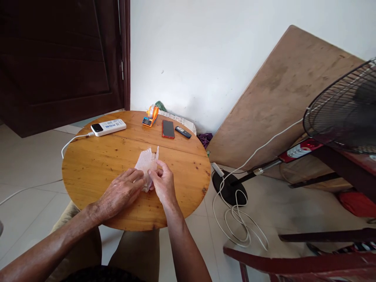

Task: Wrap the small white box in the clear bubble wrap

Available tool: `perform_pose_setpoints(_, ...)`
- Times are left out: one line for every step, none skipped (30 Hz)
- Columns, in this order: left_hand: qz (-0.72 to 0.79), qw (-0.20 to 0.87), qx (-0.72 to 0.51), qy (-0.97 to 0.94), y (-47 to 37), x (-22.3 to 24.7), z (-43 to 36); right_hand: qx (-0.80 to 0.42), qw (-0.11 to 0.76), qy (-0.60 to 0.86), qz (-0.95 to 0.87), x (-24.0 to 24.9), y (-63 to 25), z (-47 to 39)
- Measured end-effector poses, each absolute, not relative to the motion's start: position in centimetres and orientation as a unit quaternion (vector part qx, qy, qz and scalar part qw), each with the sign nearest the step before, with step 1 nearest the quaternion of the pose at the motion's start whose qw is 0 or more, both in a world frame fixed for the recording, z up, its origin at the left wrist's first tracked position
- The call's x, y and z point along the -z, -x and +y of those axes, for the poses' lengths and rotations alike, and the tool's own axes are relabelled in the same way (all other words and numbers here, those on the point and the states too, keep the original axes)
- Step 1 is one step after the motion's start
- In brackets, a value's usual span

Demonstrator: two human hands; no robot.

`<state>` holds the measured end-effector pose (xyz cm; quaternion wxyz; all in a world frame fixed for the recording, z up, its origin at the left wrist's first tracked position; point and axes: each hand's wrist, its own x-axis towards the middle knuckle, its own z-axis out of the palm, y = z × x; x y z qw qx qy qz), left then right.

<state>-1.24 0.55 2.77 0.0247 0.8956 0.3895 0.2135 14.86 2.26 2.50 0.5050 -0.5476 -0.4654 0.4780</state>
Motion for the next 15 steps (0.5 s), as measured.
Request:
perform_pose_setpoints(0.384, 0.029, -0.211, -0.898, 1.3, -2.8, 0.6, -0.473, 0.494, 0.552, -0.477, -2.7, -14.8, 2.4)
perform_pose_setpoints(0.378, 0.034, -0.212, -0.901, 1.3, -2.8, 0.6, -0.469, 0.482, 0.556, -0.488, -2.8, -14.7, 2.5)
perform_pose_setpoints(0.372, 0.04, -0.216, -0.902, 1.4, -2.8, 0.6, -0.466, 0.471, 0.561, -0.497, -3.0, -14.6, 2.5)
perform_pose_setpoints(0.366, 0.05, -0.224, -0.902, 1.5, -2.8, 0.6, -0.465, 0.459, 0.565, -0.504, -3.2, -14.6, 2.5)
perform_pose_setpoints(0.36, 0.062, -0.236, -0.9, 1.6, -2.8, 0.6, -0.464, 0.449, 0.569, -0.51, -3.4, -14.6, 2.5)
perform_pose_setpoints(0.356, 0.076, -0.25, -0.897, 1.7, -2.7, 0.5, -0.464, 0.441, 0.571, -0.514, -3.6, -14.7, 2.4)
perform_pose_setpoints(0.353, 0.09, -0.265, -0.893, 1.9, -2.6, 0.4, -0.464, 0.436, 0.57, -0.52, -3.7, -14.8, 2.3)
perform_pose_setpoints(0.352, 0.104, -0.277, -0.888, 2.1, -2.4, 0.3, -0.465, 0.431, 0.567, -0.526, -3.8, -14.8, 2.1)
perform_pose_setpoints(0.352, 0.118, -0.286, -0.883, 2.3, -2.3, 0.2, -0.465, 0.428, 0.562, -0.534, -3.9, -14.9, 2.0)
perform_pose_setpoints(0.354, 0.132, -0.294, -0.878, 2.6, -2.2, 0.2, -0.466, 0.425, 0.556, -0.542, -3.9, -15.0, 1.8)
perform_pose_setpoints(0.356, 0.149, -0.303, -0.872, 2.8, -2.1, 0.1, -0.465, 0.421, 0.551, -0.55, -3.9, -15.2, 1.6)
perform_pose_setpoints(0.355, 0.168, -0.314, -0.865, 3.0, -2.0, 0.0, -0.462, 0.416, 0.548, -0.56, -3.8, -15.3, 1.4)
perform_pose_setpoints(0.35, 0.187, -0.329, -0.857, 3.1, -2.0, 0.0, -0.458, 0.41, 0.545, -0.57, -3.7, -15.4, 1.2)
perform_pose_setpoints(0.342, 0.203, -0.346, -0.85, 3.2, -2.0, 0.1, -0.453, 0.405, 0.542, -0.581, -3.7, -15.5, 1.1)
perform_pose_setpoints(0.335, 0.215, -0.362, -0.843, 3.3, -2.0, 0.1, -0.447, 0.4, 0.538, -0.592, -3.6, -15.7, 0.9)
